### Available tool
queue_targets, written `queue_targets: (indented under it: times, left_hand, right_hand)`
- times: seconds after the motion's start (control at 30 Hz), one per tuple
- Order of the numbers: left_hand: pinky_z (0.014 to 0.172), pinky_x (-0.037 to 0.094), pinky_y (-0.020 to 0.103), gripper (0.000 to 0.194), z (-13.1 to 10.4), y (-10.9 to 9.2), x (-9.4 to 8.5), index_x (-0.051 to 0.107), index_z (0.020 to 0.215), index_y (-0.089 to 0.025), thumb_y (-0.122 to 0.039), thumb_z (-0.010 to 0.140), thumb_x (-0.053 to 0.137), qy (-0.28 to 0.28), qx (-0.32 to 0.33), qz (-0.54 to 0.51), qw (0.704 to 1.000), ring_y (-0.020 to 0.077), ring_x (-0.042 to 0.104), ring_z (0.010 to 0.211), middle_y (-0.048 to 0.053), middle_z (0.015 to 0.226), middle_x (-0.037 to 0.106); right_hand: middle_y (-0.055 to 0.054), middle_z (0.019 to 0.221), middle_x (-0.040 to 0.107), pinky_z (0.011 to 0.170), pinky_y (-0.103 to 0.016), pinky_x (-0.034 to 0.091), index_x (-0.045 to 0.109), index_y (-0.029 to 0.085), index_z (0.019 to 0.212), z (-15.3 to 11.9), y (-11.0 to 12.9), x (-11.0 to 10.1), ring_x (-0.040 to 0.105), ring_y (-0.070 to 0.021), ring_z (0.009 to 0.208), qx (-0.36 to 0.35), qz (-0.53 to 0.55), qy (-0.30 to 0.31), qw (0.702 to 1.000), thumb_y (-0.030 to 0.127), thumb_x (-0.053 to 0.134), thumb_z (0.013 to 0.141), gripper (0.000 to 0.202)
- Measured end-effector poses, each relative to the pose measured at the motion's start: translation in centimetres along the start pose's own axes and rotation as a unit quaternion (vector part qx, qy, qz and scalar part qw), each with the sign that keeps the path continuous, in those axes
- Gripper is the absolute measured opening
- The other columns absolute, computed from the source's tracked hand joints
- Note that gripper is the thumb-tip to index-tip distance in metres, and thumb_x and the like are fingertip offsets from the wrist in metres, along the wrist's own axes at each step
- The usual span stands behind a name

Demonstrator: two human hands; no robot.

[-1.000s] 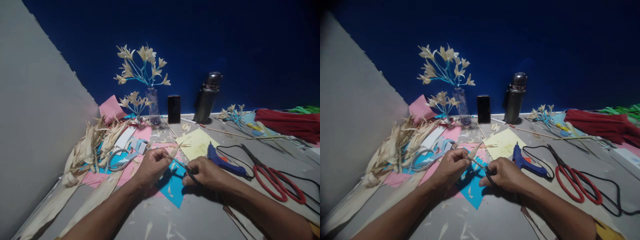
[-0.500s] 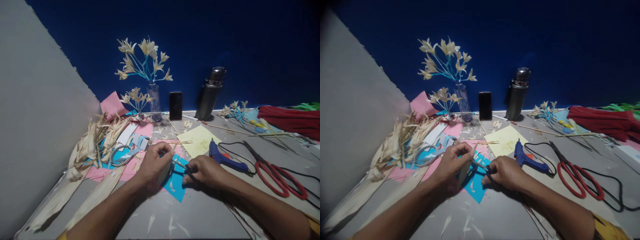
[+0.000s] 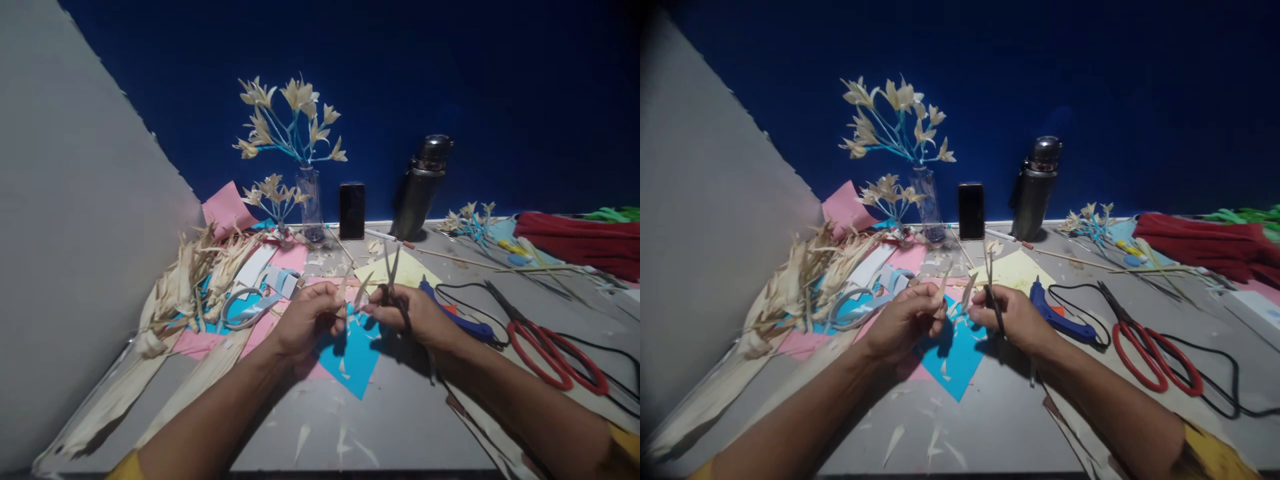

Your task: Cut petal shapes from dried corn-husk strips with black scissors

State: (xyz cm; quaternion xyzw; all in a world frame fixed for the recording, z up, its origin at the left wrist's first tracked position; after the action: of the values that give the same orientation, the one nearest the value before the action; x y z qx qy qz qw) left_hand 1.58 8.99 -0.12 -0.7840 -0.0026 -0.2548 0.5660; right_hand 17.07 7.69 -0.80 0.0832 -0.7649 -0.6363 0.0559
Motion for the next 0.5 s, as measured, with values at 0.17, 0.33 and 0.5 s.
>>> queue_targets:
  times: [0.17,0.33,0.5]
  left_hand:
    - [0.044,0.029,0.023,0.015,-0.6,1.2,1.2,0.055,0.067,-0.019,-0.023,0.077,0.066,0.013,0.022,0.137,0.990,0.0097,0.040,0.042,-0.002,0.053,0.052]
    - [0.071,0.040,0.028,0.009,-1.9,-3.0,2.1,0.072,0.072,-0.021,-0.016,0.078,0.066,-0.022,0.264,0.381,0.886,0.0177,0.052,0.073,0.005,0.074,0.061]
    - [0.077,0.043,0.033,0.011,-3.2,-4.2,2.5,0.077,0.085,-0.024,-0.020,0.079,0.069,-0.031,0.362,0.416,0.833,0.0205,0.056,0.080,0.009,0.085,0.063]
  right_hand:
    - [-0.003,0.083,0.067,0.064,-0.026,0.047,0.066,0.017,0.092,-0.5,1.1,0.0,0.060,-0.0149,0.069,-0.026,0.082,-0.012,0.996,0.035,0.084,0.063,0.039]
    - [-0.007,0.080,0.068,0.056,-0.025,0.043,0.068,0.014,0.087,-0.3,0.2,-0.5,0.054,-0.0126,0.059,0.013,0.146,-0.025,0.989,0.056,0.074,0.073,0.045]
    - [0.001,0.069,0.060,0.057,-0.023,0.039,0.065,0.015,0.087,-0.7,-0.3,1.0,0.051,-0.0113,0.060,0.034,0.110,0.023,0.993,0.035,0.083,0.066,0.034]
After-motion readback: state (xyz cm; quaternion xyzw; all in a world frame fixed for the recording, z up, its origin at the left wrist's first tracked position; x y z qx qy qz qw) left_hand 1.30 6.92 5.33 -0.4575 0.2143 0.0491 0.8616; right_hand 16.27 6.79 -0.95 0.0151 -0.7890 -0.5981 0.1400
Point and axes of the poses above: each hand's wrist, its own z-axis towards the middle knuckle, its own x-axis out of the palm, y = z × x, the point moved 9 cm from there along z, towards the middle knuckle
